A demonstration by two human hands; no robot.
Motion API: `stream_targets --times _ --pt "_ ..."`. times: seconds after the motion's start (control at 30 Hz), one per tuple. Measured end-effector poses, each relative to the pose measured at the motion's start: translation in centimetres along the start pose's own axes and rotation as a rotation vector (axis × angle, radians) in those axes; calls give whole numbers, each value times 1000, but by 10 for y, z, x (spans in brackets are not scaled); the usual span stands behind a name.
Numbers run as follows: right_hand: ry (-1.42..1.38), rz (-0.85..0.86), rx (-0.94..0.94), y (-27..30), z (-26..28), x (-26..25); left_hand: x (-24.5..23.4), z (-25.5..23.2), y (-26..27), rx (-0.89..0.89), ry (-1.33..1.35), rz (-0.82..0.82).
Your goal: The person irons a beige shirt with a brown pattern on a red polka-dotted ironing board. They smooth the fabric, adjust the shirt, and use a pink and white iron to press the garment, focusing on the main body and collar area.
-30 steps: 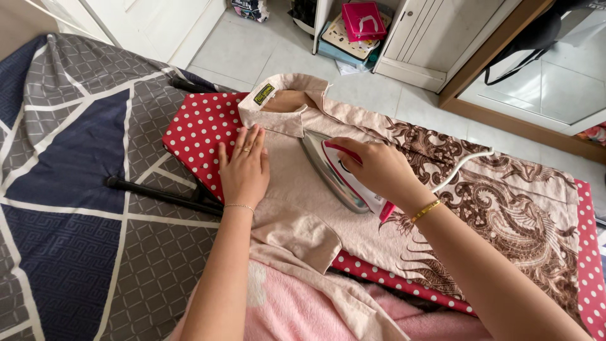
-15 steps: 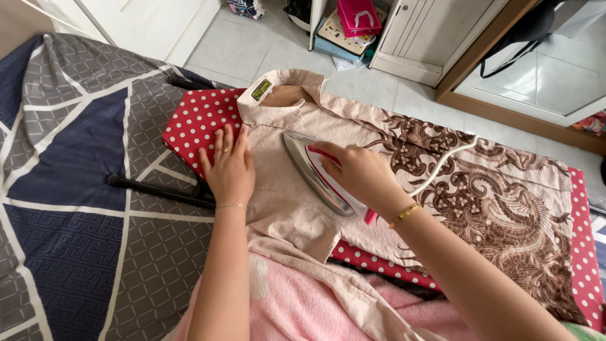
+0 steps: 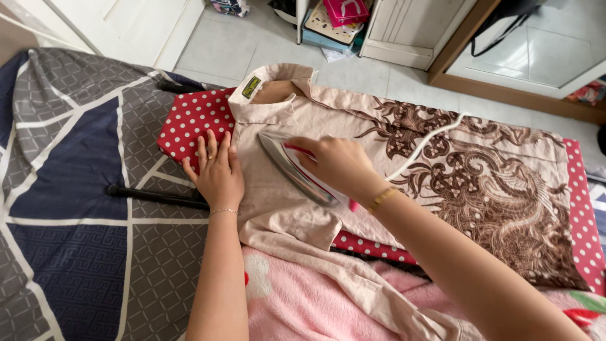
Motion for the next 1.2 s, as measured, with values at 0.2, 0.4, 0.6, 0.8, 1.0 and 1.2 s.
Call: stream_targets --times 0.2,0.4,0.6,0.8,1.0,1.2 --pt "-32 -16 -38 2 3 6 -1 0 -3 11 -6 31" --pt "13 -80 -254 58 12 -9 6 1 -2 10 -16 20" --pt "19 42 53 11 0 4 11 3 -3 9 -12 14" --pt "-60 -117 -53 24 2 -4 10 5 -6 -14 2 40" --pt "55 -76 106 99 -28 -17 16 5 -5 8 -15 29" --pt "-8 -202 162 62 -49 -25 18 4 -5 29 -17 15"
Point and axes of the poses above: each hand's wrist, its own y-axis away from the middle knuckle, its own x-axis out of the palm, z = x × y, the point moved 10 cm from there along -y, towards the middle knuckle, and after that the axes turned 15 degrees about -y, right-handed, at the moved point
